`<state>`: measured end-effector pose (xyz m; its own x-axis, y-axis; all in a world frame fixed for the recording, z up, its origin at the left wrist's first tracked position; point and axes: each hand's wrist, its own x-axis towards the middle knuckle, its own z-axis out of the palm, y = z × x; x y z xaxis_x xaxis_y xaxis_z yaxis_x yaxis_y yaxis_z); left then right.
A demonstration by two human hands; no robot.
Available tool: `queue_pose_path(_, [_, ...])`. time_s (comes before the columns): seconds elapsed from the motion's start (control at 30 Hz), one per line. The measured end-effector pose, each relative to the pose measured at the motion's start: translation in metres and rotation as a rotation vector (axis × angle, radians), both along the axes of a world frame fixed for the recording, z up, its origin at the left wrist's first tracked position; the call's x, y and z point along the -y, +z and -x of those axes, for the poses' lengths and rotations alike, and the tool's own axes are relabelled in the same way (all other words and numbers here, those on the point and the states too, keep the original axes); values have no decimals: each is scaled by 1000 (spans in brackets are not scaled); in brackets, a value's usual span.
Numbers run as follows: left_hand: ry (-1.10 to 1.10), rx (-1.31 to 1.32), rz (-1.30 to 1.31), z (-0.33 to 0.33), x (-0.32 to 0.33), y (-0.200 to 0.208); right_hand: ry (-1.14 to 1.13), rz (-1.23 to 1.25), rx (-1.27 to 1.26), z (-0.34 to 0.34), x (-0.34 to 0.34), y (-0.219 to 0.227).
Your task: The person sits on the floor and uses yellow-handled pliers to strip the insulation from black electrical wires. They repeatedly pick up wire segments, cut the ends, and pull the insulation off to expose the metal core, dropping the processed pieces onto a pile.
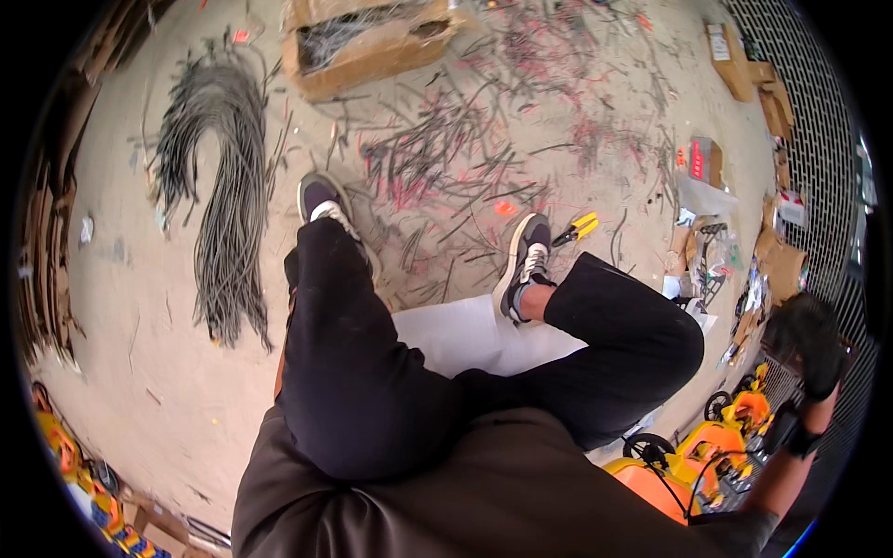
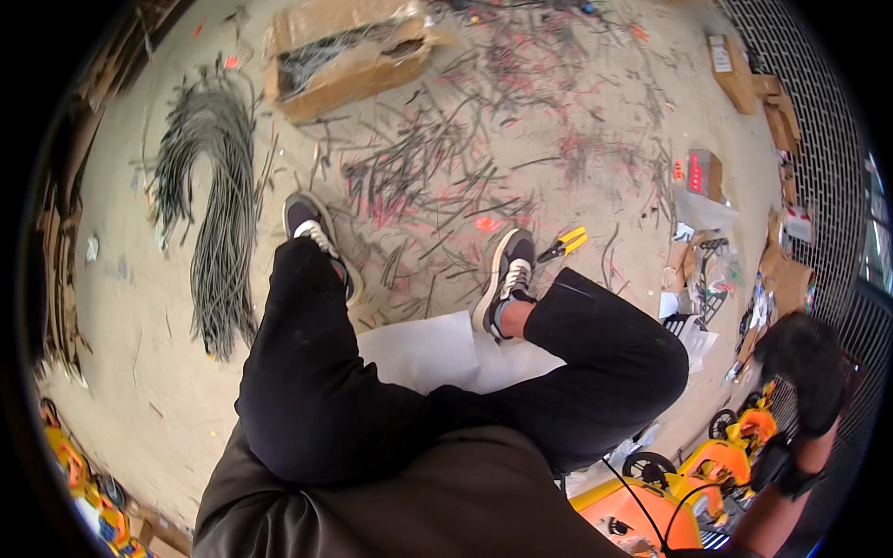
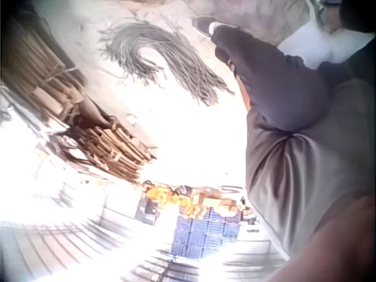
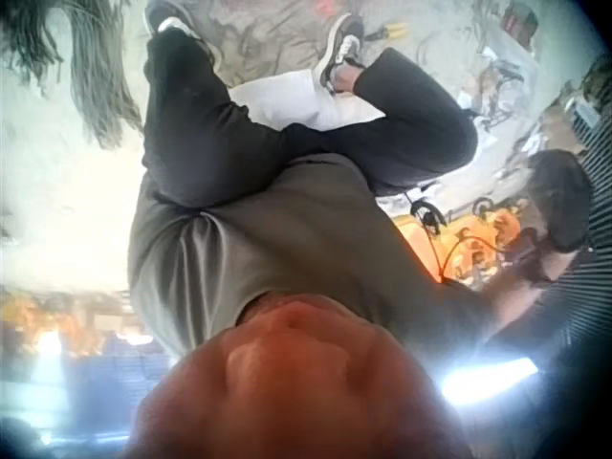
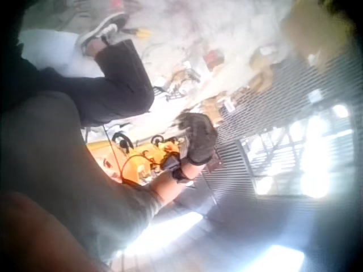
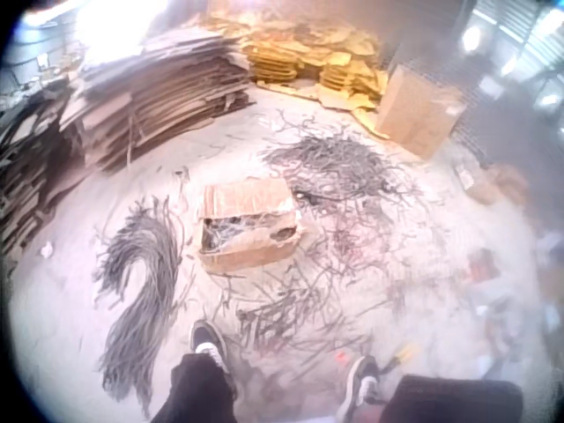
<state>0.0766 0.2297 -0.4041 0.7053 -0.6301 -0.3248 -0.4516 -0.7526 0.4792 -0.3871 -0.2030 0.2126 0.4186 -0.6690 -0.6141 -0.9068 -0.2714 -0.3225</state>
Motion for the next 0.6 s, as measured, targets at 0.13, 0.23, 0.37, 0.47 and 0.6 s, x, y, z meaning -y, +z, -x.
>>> queue_pose_path(0.13, [-71, 105, 27, -12, 11, 3, 96, 468, 54, -2, 73, -10])
queue_pose_path(0.23, [-196, 274, 80, -22, 19, 9, 49, 501, 238, -16, 85, -50])
queue_pose_path(0.37, [-274, 389, 12, -32, 34, 27, 113, 388, 331, -53, 74, -70])
queue_pose_path(0.47, [-227, 397, -216, -49, 49, 63, -1, 231, 491, -73, 64, -84])
queue_pose_path(0.6, [20, 381, 150, -116, 44, 130, 198, 227, 868, -149, 45, -130])
